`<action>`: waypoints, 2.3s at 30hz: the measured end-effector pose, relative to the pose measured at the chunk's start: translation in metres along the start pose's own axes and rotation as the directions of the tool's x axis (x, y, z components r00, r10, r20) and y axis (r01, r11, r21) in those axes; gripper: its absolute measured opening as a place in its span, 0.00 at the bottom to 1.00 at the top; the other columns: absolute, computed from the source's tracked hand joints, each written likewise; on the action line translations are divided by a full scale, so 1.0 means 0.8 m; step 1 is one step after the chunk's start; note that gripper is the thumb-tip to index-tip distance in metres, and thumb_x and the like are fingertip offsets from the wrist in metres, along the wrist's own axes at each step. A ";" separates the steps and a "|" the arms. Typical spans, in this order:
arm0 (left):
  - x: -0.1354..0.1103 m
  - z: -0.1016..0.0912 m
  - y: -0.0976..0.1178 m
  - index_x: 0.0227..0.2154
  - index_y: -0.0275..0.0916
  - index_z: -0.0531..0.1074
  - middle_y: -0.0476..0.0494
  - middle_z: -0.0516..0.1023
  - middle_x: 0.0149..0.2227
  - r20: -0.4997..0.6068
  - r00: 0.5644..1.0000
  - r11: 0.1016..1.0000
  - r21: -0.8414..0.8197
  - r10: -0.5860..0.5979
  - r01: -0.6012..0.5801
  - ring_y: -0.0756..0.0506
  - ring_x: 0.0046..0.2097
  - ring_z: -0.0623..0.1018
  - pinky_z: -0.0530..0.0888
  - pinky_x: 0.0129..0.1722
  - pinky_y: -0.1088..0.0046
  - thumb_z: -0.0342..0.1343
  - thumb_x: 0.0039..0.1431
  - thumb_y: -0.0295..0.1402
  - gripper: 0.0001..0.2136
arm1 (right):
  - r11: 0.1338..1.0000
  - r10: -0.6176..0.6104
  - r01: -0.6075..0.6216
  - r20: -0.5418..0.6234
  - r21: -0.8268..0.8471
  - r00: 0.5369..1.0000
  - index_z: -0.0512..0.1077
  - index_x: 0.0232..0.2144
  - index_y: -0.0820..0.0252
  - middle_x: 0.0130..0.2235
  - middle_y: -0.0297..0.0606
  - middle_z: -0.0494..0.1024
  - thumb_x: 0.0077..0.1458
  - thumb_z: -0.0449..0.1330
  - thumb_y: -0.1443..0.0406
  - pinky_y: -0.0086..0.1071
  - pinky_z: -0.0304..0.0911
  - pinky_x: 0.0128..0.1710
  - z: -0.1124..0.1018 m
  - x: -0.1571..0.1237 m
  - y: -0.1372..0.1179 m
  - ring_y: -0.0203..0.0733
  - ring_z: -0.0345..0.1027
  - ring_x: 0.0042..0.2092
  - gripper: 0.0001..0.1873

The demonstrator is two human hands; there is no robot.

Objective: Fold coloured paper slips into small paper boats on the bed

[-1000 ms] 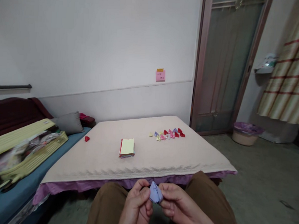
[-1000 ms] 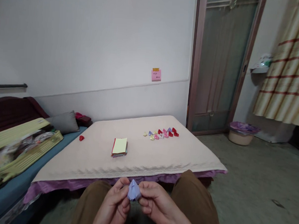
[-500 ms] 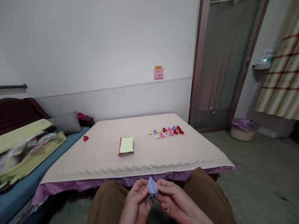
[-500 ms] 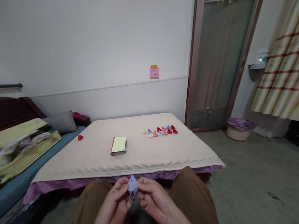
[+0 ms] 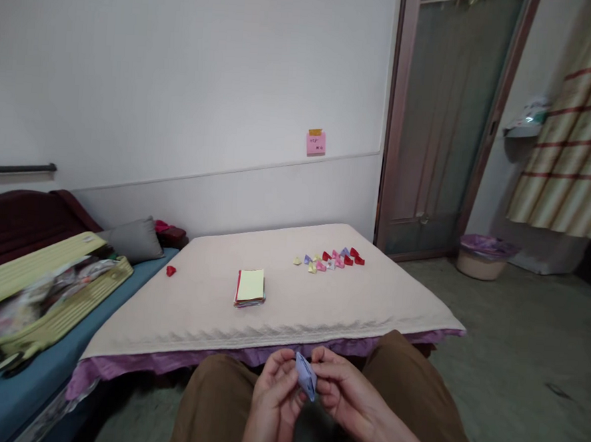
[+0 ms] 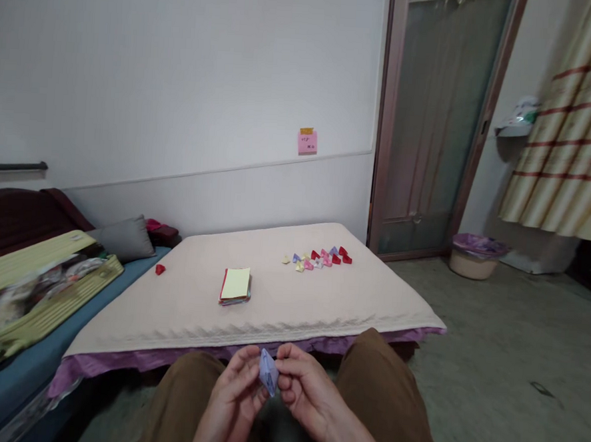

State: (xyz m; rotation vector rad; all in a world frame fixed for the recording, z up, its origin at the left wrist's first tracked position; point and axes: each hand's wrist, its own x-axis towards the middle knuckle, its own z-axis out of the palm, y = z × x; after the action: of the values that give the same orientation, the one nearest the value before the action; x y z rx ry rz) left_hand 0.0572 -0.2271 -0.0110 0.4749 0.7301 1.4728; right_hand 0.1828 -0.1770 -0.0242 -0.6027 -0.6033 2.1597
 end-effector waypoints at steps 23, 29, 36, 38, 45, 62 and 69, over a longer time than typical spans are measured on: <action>0.010 -0.004 -0.007 0.23 0.35 0.75 0.39 0.68 0.43 0.043 0.914 0.782 0.502 0.404 -0.369 0.45 0.39 0.74 0.72 0.36 0.73 0.64 0.38 0.26 0.05 | 1.000 -0.023 0.023 -0.038 0.007 0.999 0.64 0.25 0.62 0.16 0.24 0.62 0.40 0.66 0.70 0.18 0.44 0.16 0.006 -0.006 0.000 0.24 0.53 0.17 0.12; 0.005 0.001 -0.003 0.23 0.36 0.74 0.39 0.70 0.43 0.069 0.890 0.649 0.659 0.451 -0.380 0.43 0.42 0.73 0.71 0.36 0.73 0.59 0.42 0.26 0.02 | 0.999 -0.029 0.030 -0.041 0.025 0.999 0.64 0.24 0.62 0.15 0.23 0.60 0.40 0.66 0.70 0.18 0.42 0.16 0.005 -0.006 0.003 0.23 0.50 0.16 0.12; 0.000 -0.002 -0.006 0.27 0.39 0.71 0.40 0.71 0.43 0.221 0.810 0.329 0.832 0.543 -0.448 0.41 0.49 0.70 0.67 0.46 0.66 0.49 0.51 0.25 0.06 | 0.997 -0.071 0.071 -0.045 0.000 0.996 0.66 0.24 0.62 0.15 0.25 0.61 0.39 0.67 0.70 0.19 0.43 0.17 0.007 -0.006 0.004 0.24 0.50 0.17 0.12; 0.000 -0.003 -0.009 0.28 0.39 0.70 0.40 0.70 0.44 0.252 0.794 0.270 0.848 0.553 -0.457 0.41 0.49 0.70 0.67 0.46 0.66 0.48 0.52 0.25 0.07 | 0.996 -0.088 0.088 -0.057 -0.005 0.995 0.66 0.24 0.62 0.15 0.25 0.62 0.39 0.66 0.71 0.19 0.44 0.17 0.007 -0.006 0.004 0.25 0.51 0.17 0.11; 0.005 -0.008 -0.010 0.31 0.39 0.72 0.39 0.69 0.45 0.293 0.788 0.207 0.862 0.542 -0.463 0.43 0.43 0.74 0.71 0.37 0.71 0.50 0.53 0.26 0.06 | 0.996 -0.081 0.082 -0.028 0.035 0.996 0.67 0.23 0.63 0.15 0.26 0.62 0.40 0.65 0.73 0.19 0.44 0.18 0.002 -0.002 0.006 0.25 0.52 0.18 0.09; -0.002 -0.010 -0.008 0.36 0.40 0.72 0.37 0.68 0.48 0.482 0.698 0.006 0.821 0.530 -0.571 0.42 0.50 0.70 0.71 0.44 0.66 0.47 0.57 0.25 0.09 | 0.995 -0.058 0.059 0.008 -0.084 0.998 0.70 0.24 0.64 0.14 0.24 0.60 0.40 0.62 0.71 0.21 0.36 0.16 0.011 -0.006 -0.007 0.24 0.44 0.16 0.04; -0.002 -0.014 -0.008 0.37 0.41 0.71 0.37 0.66 0.49 0.498 0.716 0.020 0.814 0.490 -0.580 0.42 0.54 0.66 0.69 0.46 0.66 0.46 0.58 0.24 0.10 | 0.992 -0.059 0.059 0.005 -0.110 0.998 0.72 0.24 0.66 0.13 0.25 0.61 0.38 0.62 0.72 0.23 0.35 0.15 0.007 -0.003 -0.008 0.24 0.44 0.16 0.05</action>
State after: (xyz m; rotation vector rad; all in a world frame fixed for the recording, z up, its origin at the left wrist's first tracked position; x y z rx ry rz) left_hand 0.0539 -0.2310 -0.0234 2.0036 1.4970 1.4999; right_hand 0.1844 -0.1762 -0.0151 -0.6346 -0.7358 2.0820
